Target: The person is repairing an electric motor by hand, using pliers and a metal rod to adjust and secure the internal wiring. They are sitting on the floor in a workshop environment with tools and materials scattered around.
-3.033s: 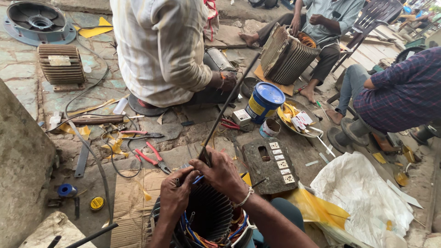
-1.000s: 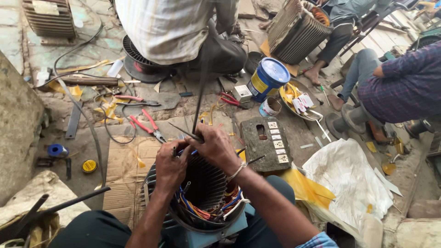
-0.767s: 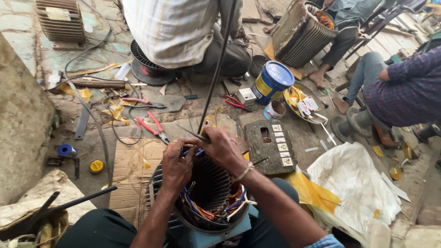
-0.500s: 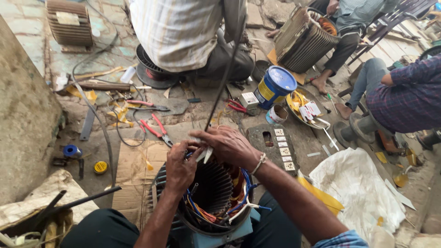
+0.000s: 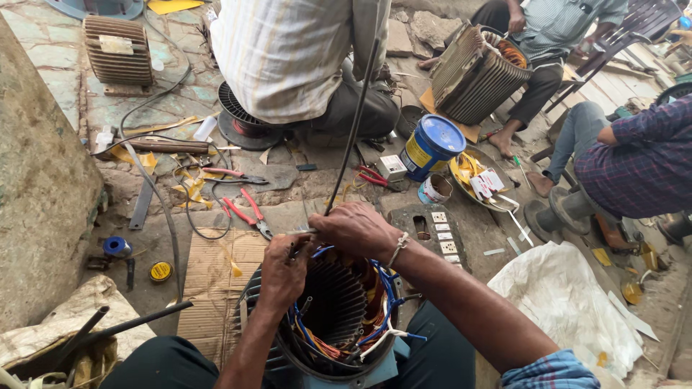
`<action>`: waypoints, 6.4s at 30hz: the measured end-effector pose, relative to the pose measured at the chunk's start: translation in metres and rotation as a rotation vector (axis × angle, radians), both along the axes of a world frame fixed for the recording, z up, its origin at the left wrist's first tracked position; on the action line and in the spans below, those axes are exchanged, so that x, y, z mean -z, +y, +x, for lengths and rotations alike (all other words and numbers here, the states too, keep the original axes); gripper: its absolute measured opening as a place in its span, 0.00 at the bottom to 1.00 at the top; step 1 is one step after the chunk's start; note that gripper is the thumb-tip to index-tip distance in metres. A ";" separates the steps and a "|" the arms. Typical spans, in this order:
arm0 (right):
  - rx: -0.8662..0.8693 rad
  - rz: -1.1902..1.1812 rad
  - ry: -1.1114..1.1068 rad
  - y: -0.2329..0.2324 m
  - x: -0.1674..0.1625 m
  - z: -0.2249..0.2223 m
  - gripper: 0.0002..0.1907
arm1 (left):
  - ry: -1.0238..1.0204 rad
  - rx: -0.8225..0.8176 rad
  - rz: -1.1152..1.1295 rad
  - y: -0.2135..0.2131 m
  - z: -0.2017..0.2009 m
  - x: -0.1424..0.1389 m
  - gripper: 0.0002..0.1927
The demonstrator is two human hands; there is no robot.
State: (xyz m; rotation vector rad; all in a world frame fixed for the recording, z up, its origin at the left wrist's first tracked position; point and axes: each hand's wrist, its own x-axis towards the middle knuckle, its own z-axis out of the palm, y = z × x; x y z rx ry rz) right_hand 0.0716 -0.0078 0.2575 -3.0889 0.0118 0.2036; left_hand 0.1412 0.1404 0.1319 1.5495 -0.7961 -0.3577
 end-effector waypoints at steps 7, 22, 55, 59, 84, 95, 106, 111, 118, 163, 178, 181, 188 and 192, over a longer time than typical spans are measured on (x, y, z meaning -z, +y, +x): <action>0.046 -0.011 0.031 -0.001 0.003 0.000 0.10 | -0.068 -0.058 -0.128 -0.002 -0.004 -0.004 0.11; -0.081 0.016 -0.019 -0.014 0.000 -0.005 0.07 | 0.057 -0.050 -0.105 -0.004 -0.007 -0.002 0.10; -0.331 -0.026 -0.035 -0.018 -0.014 0.004 0.05 | 0.063 0.027 -0.010 0.003 -0.003 -0.018 0.08; -0.156 -0.006 0.105 -0.011 -0.007 0.001 0.07 | 0.170 0.075 -0.002 0.003 -0.004 -0.023 0.07; -0.051 0.168 0.140 -0.004 -0.027 0.013 0.17 | -0.062 0.053 -0.102 0.019 0.004 -0.033 0.07; -0.065 0.101 0.135 -0.003 -0.023 0.019 0.15 | 0.088 0.100 -0.105 0.023 0.007 -0.037 0.05; -0.232 0.213 0.017 -0.013 -0.002 0.003 0.24 | -0.017 0.105 -0.143 0.034 0.003 -0.029 0.13; -0.192 0.152 0.057 -0.003 -0.002 0.008 0.25 | 0.150 0.081 -0.079 0.036 0.005 -0.029 0.18; -0.146 0.220 0.073 0.003 -0.006 0.015 0.15 | 0.118 0.011 -0.066 0.031 0.000 -0.024 0.16; 0.845 1.252 -0.301 0.077 0.077 -0.162 0.25 | -0.311 -0.041 0.148 -0.008 -0.028 -0.046 0.11; 0.612 1.563 -0.326 0.058 0.114 -0.179 0.32 | -0.235 -0.052 0.311 -0.012 -0.018 -0.073 0.11; 0.644 1.605 -0.270 0.065 0.103 -0.181 0.33 | -0.024 -0.075 0.339 -0.013 -0.017 -0.068 0.10; 0.513 1.722 -0.073 0.065 0.082 -0.180 0.35 | 0.605 -0.076 0.086 -0.020 -0.010 -0.046 0.08; 0.417 1.697 0.046 0.064 0.070 -0.176 0.33 | 0.499 -0.135 0.132 -0.017 -0.013 -0.039 0.10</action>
